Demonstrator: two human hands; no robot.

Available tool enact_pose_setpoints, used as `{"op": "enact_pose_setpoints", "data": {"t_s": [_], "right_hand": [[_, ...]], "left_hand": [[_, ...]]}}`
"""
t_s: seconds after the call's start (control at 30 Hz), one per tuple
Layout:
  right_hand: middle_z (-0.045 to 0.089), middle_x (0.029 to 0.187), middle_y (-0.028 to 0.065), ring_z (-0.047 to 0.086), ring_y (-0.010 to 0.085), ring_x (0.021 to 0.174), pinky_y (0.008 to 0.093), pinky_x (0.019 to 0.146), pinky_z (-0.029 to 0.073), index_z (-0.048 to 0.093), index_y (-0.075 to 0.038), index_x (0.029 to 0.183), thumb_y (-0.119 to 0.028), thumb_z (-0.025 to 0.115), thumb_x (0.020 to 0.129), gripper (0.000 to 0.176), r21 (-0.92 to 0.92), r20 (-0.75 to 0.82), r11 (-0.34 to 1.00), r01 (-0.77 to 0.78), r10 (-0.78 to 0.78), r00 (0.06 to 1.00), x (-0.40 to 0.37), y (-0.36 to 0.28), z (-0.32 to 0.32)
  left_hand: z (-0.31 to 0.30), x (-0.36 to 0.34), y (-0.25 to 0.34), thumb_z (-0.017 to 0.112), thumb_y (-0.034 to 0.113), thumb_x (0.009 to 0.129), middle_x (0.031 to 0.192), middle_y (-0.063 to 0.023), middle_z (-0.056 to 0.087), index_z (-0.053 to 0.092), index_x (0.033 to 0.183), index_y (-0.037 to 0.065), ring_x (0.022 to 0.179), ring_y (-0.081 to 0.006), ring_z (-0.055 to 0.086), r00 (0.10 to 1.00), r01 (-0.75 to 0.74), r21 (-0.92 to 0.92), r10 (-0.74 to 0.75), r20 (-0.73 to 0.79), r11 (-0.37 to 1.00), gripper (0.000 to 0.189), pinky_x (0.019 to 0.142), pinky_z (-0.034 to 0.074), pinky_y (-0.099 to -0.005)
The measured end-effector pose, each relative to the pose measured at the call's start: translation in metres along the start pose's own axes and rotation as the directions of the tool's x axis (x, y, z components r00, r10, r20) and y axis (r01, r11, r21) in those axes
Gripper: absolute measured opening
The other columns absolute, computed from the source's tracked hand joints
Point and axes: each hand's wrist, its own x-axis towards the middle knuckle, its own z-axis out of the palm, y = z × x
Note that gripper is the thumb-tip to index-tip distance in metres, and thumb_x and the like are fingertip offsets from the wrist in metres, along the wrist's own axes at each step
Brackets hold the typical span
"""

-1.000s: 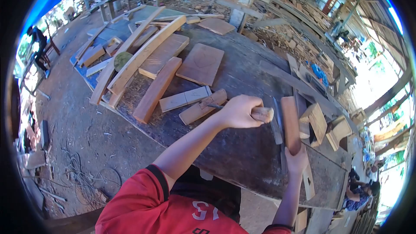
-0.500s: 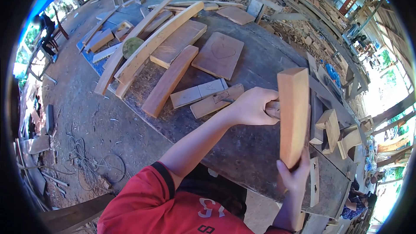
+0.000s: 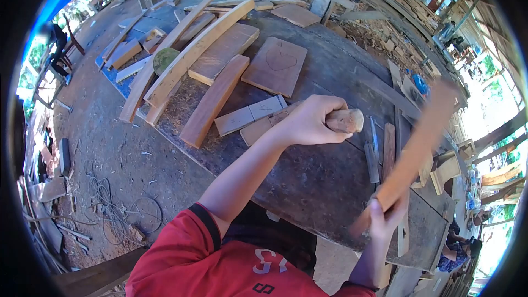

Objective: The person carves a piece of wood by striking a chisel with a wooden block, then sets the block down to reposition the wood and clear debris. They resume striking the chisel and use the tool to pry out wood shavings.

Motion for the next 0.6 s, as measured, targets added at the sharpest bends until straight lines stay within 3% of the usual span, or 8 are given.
{"op": "enact_pose_setpoints", "data": {"t_s": [0.1,0.17,0.23,0.43,0.5,0.53,0.57,0.6], "right_hand": [[0.05,0.082,0.0099,0.051,0.0144,0.063,0.0252,0.05,0.043,0.04,0.0,0.112,-0.027,0.064,0.075,0.052,0.259,-0.014,0.958,0.12,-0.121,0.993,0.0,0.009,0.015],[0.052,0.086,0.0078,0.051,0.0163,0.077,0.0283,0.07,0.042,0.045,0.003,0.107,-0.019,0.066,0.07,0.047,-0.404,0.102,0.877,0.262,-0.241,0.965,0.006,0.001,0.016],[0.051,0.092,0.0081,0.049,0.0161,0.084,0.0295,0.077,0.04,0.046,0.003,0.11,-0.018,0.067,0.069,0.05,-0.246,0.14,0.969,-0.036,0.072,0.987,0.004,-0.008,0.014],[0.051,0.085,0.0106,0.052,0.0143,0.065,0.024,0.055,0.044,0.038,0.003,0.114,-0.023,0.063,0.073,0.055,0.437,-0.086,0.895,0.087,-0.054,0.995,-0.006,0.005,0.024],[0.052,0.083,0.0105,0.053,0.016,0.067,0.0264,0.059,0.045,0.042,0.003,0.111,-0.018,0.066,0.07,0.052,0.274,0.041,0.961,-0.028,0.018,0.999,-0.012,0.021,0.021],[0.054,0.084,0.011,0.055,0.0188,0.068,0.0282,0.062,0.045,0.045,0.004,0.107,-0.013,0.068,0.066,0.05,-0.365,0.212,0.879,0.308,-0.243,0.946,0.005,-0.004,0.025],[0.054,0.09,0.0138,0.055,0.0196,0.077,0.0302,0.07,0.044,0.046,0.005,0.108,-0.013,0.068,0.064,0.052,-0.334,0.169,0.942,-0.027,0.088,0.982,-0.001,-0.009,0.023],[0.055,0.09,0.014,0.055,0.0194,0.078,0.0308,0.07,0.044,0.046,0.005,0.109,-0.014,0.068,0.065,0.052,-0.336,0.145,0.941,0.028,0.023,0.989,-0.002,-0.007,0.019]], "left_hand": [[0.001,0.001,0.001,0.071,0.013,0.064,0.064,-0.0053,0.054,0.058,0.077,0.0,0.061,-0.009,0.049,0.999,0.037,-0.001,-0.037,0.018,0.999,0.023,0.056,0.04,-0.0262],[-0.001,0.001,0.002,0.071,0.014,0.064,0.064,-0.005,0.054,0.058,0.077,0.0,0.061,-0.0087,0.049,0.998,0.048,0.036,-0.049,0.035,0.998,0.023,0.056,0.04,-0.0259],[-0.002,0.0,0.002,0.071,0.014,0.064,0.064,-0.0047,0.054,0.058,0.077,0.0,0.061,-0.0084,0.048,0.996,0.064,0.078,-0.068,0.054,0.995,0.023,0.055,0.039,-0.0256],[0.0,0.0,0.001,0.071,0.014,0.065,0.063,-0.0044,0.053,0.057,0.076,0.0,0.06,-0.008,0.047,1.0,0.025,0.029,-0.025,0.005,0.999,0.022,0.054,0.038,-0.0256],[0.001,0.001,0.003,0.071,0.014,0.065,0.063,-0.0043,0.053,0.057,0.076,0.001,0.06,-0.008,0.047,1.0,0.013,0.052,-0.013,0.003,0.999,0.022,0.054,0.038,-0.0255],[0.0,0.002,0.003,0.071,0.014,0.065,0.063,-0.0043,0.053,0.057,0.076,0.001,0.06,-0.008,0.047,1.0,0.012,0.053,-0.012,0.002,0.999,0.022,0.054,0.038,-0.0255],[0.0,0.002,0.001,0.071,0.014,0.065,0.063,-0.0042,0.053,0.057,0.076,0.001,0.059,-0.0082,0.047,1.0,0.023,0.067,-0.024,0.013,0.997,0.022,0.053,0.038,-0.0254],[-0.001,0.002,0.0,0.071,0.014,0.065,0.062,-0.0042,0.053,0.057,0.076,0.001,0.059,-0.0084,0.047,0.999,0.033,0.082,-0.035,0.023,0.996,0.022,0.053,0.038,-0.0254]]}}
